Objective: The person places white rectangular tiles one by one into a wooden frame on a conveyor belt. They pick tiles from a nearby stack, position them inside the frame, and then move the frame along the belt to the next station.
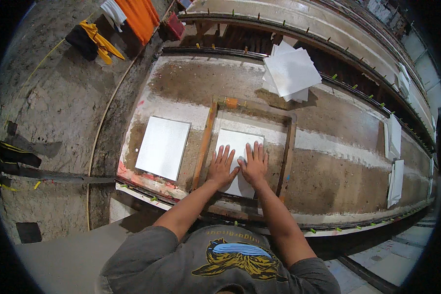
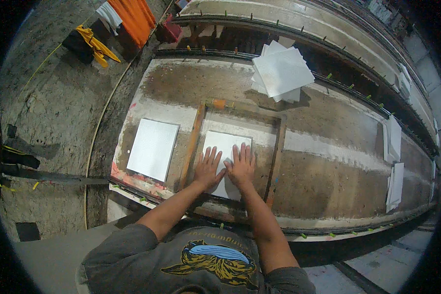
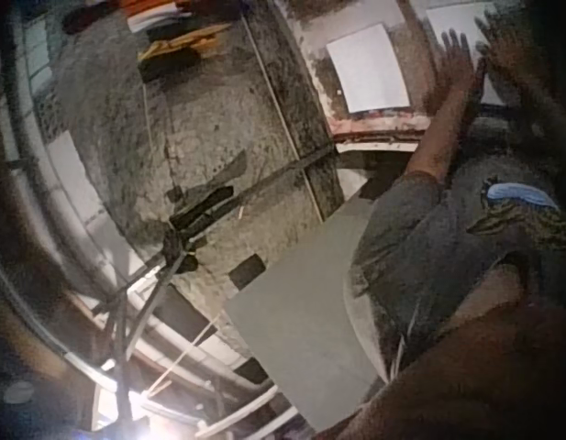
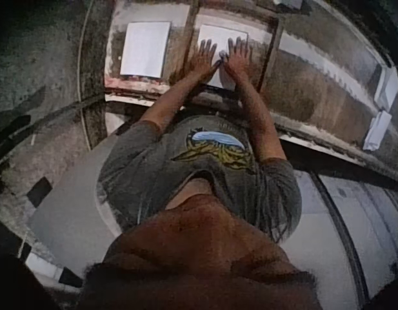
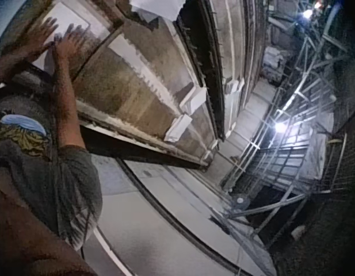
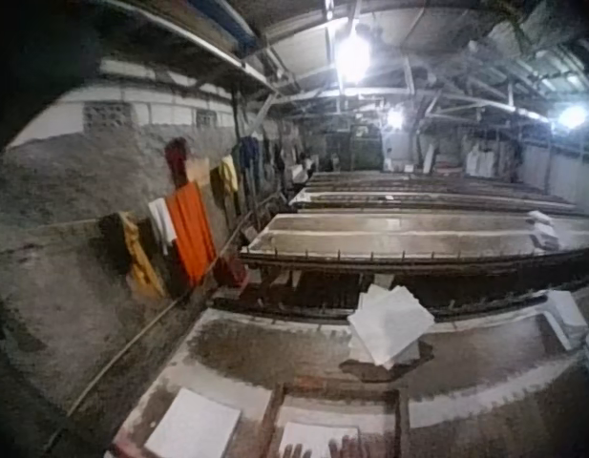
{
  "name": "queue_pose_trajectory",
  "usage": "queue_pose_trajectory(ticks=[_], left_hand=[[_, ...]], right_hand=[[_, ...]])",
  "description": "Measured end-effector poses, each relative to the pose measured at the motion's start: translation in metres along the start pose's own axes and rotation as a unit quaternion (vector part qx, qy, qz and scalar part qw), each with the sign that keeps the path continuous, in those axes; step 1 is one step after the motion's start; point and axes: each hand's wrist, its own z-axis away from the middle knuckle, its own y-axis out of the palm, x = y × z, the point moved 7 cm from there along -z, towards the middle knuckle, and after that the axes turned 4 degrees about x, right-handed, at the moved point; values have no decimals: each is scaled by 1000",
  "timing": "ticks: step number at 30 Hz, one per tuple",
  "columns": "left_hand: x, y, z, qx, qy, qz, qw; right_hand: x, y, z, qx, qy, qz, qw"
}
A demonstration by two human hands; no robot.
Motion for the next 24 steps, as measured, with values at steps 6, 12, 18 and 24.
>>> queue_pose_trajectory(ticks=[6,12,18,24], left_hand=[[2,9,1,55,-14,14,998],[1,4,-3,44,-15,14,999],[2,5,-1,56,-17,-32,998],[27,-49,42,-63,-75,-86,992]], right_hand=[[-8,22,7,99,24,-21,995],[-6,21,4,111,34,-49,992],[-11,17,2,81,-9,-64,995],[-76,-73,50,62,95,-62,992]])
